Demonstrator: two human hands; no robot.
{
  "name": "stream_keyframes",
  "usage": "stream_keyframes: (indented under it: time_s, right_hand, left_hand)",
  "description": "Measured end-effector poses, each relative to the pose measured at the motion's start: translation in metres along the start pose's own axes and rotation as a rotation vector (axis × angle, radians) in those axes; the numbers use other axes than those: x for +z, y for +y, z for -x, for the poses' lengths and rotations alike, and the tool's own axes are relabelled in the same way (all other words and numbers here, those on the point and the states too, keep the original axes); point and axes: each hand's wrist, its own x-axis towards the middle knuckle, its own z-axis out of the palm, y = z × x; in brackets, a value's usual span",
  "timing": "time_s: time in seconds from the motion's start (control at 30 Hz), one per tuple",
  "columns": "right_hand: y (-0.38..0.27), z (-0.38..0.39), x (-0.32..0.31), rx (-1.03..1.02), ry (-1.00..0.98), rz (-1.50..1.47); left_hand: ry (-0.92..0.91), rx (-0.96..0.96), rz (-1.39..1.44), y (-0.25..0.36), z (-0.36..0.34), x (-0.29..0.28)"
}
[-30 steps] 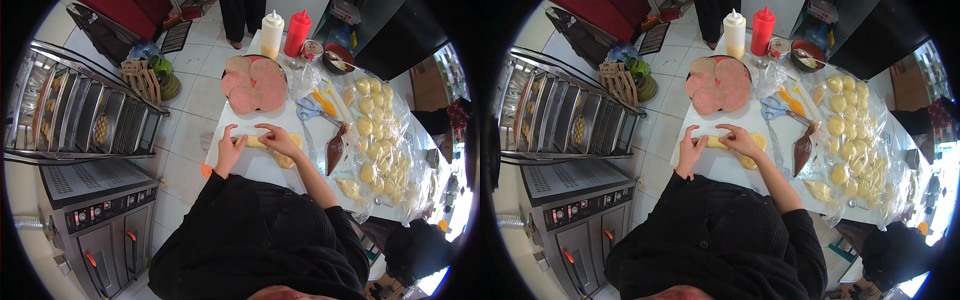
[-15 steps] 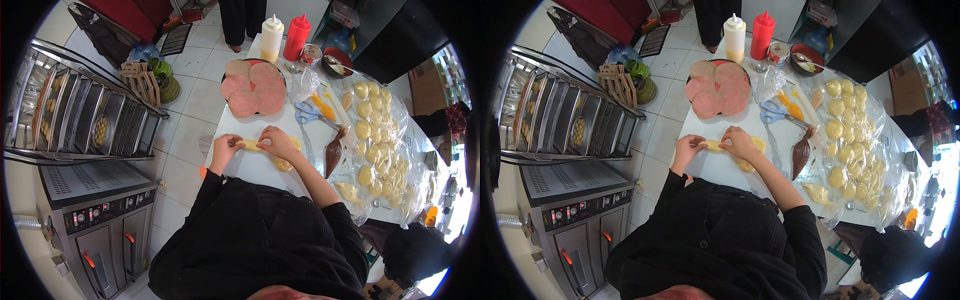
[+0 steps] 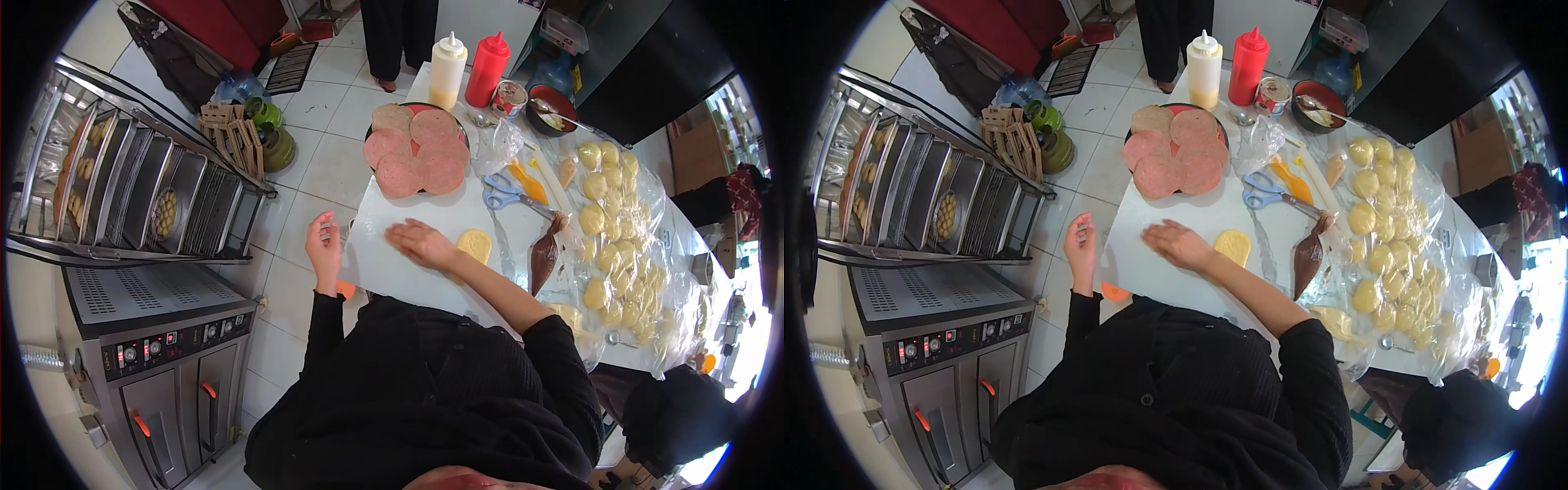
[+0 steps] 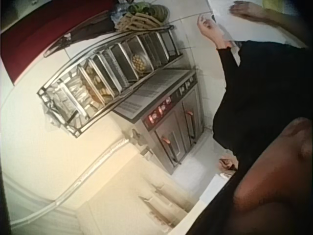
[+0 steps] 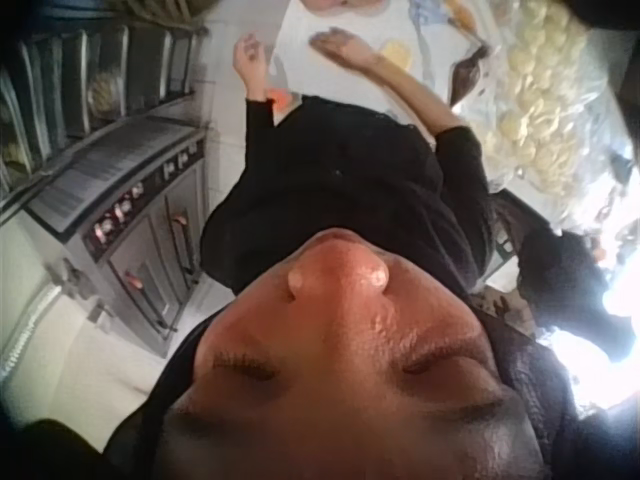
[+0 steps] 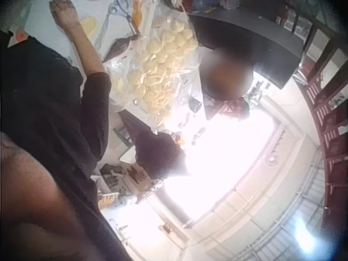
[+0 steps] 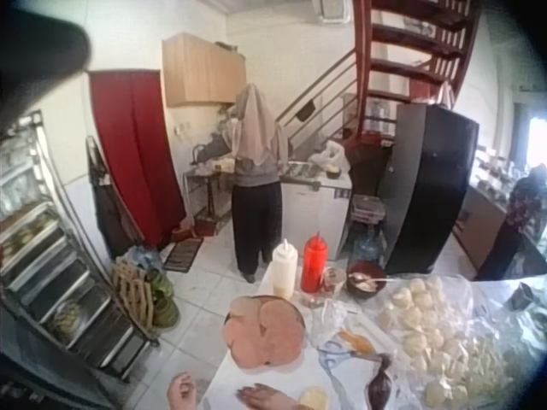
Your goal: The person rolls out dough using a rolling pin, places a slice of ham and a spread onto the dough, rolls it into a shape, and places it onto a baking tray.
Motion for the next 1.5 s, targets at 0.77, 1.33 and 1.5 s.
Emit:
stream_keyframes:
  time_s: [0.77, 1.33, 1.5]
  right_hand:
    - [-0.026, -0.003, -0.037, 0.112, 0.055, -0.053]
    - [-0.029, 0.034, -0.030, 0.724, 0.315, -0.491]
    - [-0.035, 0.033, -0.038, 0.723, 0.402, -0.556]
  left_hand:
    - [-0.392, 0.125, 0.027, 0.024, 0.010, 0.026]
    - [-0.596, 0.075, -0.088, 0.009, 0.020, 0.049]
    - [-0.614, 0.078, -0.089, 0.008, 0.019, 0.046]
